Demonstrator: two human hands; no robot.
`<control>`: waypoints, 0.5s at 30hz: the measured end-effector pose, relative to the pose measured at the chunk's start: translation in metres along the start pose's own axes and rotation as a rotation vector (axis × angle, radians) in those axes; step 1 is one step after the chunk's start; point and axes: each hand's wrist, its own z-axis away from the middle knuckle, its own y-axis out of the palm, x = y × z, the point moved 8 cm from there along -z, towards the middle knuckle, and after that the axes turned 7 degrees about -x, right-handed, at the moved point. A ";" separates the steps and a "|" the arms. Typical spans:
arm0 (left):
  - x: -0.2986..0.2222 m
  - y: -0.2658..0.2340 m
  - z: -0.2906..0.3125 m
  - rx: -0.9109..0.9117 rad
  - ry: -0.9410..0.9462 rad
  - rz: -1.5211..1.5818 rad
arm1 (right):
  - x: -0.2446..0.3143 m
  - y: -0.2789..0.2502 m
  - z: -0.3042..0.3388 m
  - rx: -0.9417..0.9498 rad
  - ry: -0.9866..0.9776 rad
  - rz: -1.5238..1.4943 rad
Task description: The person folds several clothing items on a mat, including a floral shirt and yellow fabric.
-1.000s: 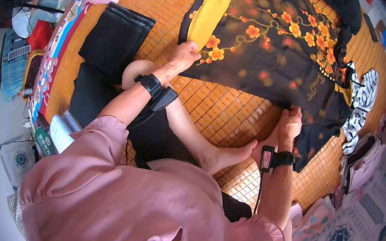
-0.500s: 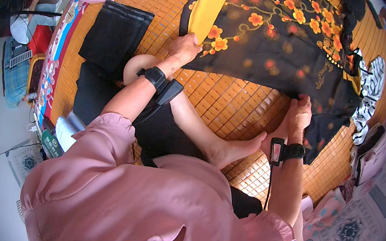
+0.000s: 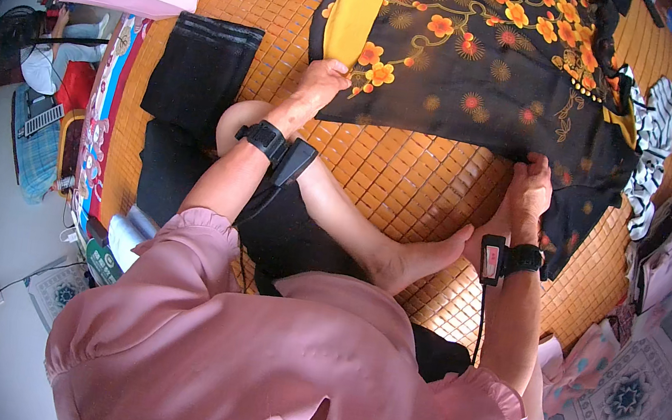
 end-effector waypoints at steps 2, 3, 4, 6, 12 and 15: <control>-0.006 0.003 0.005 0.040 -0.033 0.096 | 0.000 -0.002 0.001 -0.002 0.000 0.005; -0.008 0.002 0.008 0.035 -0.072 0.155 | 0.000 -0.003 0.000 0.006 0.005 0.017; -0.011 0.000 0.011 0.029 -0.111 0.215 | 0.001 -0.003 0.000 0.014 0.009 0.030; -0.014 -0.004 0.013 0.028 -0.104 0.253 | 0.003 -0.002 -0.001 0.014 0.002 0.052; -0.019 -0.005 0.019 0.054 -0.156 0.357 | 0.013 -0.007 0.002 0.013 0.005 0.104; -0.016 -0.005 0.017 0.050 -0.143 0.313 | 0.010 -0.005 0.002 0.010 0.002 0.089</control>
